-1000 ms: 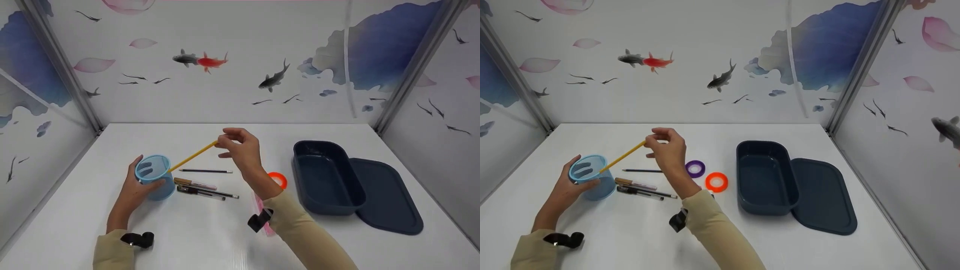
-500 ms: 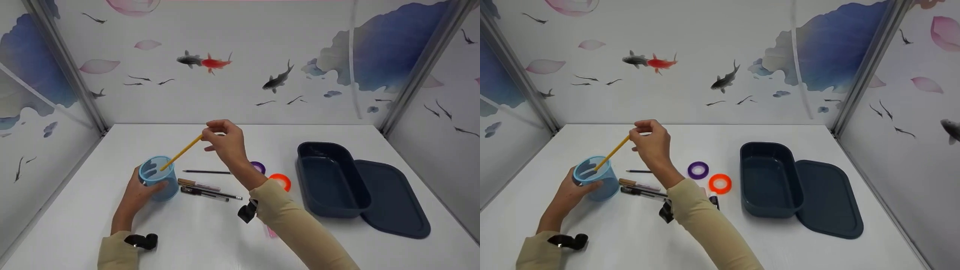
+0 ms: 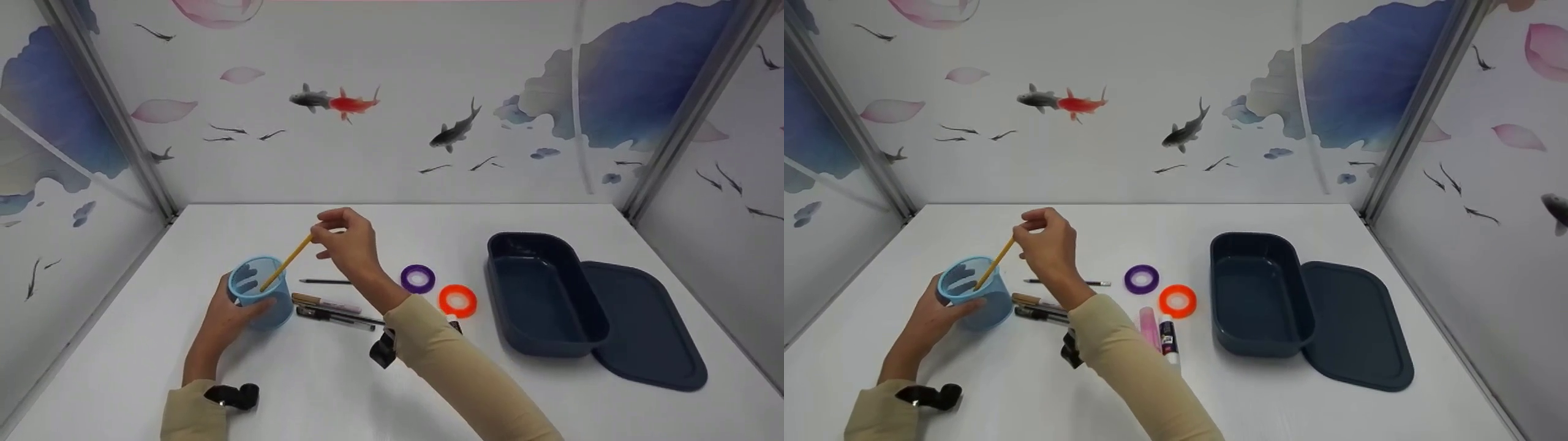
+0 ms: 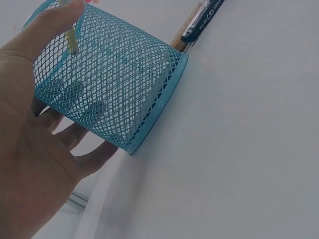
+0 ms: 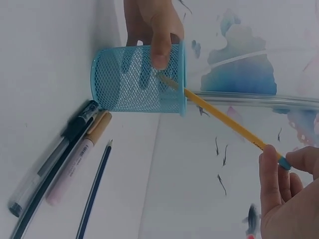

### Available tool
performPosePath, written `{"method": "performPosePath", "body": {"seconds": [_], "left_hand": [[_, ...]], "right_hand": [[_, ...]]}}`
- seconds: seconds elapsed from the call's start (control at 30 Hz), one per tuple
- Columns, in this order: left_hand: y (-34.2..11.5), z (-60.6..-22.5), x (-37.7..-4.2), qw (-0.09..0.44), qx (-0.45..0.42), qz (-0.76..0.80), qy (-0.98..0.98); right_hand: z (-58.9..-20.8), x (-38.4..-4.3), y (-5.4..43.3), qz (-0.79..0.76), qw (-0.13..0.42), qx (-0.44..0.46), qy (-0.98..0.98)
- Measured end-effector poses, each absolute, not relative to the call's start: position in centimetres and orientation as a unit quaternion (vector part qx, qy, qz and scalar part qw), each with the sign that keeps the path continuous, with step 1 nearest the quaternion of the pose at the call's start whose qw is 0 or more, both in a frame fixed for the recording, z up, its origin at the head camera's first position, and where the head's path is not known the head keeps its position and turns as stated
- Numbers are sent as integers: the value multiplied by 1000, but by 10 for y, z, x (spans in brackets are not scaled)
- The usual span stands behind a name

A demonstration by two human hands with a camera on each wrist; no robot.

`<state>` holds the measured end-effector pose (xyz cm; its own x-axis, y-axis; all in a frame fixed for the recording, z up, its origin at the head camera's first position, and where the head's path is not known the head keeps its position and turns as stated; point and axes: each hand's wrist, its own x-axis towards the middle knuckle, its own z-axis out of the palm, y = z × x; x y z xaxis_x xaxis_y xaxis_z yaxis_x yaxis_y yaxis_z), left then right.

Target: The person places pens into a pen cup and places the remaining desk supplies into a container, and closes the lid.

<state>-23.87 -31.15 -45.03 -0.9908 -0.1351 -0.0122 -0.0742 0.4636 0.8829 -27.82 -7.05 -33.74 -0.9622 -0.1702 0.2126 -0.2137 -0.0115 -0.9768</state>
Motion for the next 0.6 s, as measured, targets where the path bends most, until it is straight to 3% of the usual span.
{"method": "performPosePath", "body": {"seconds": [0.6], "left_hand": [[-311, -450, -239, 32, 60, -519, -852]], "right_hand": [[-369, -280, -90, 704, -42, 117, -699]]}}
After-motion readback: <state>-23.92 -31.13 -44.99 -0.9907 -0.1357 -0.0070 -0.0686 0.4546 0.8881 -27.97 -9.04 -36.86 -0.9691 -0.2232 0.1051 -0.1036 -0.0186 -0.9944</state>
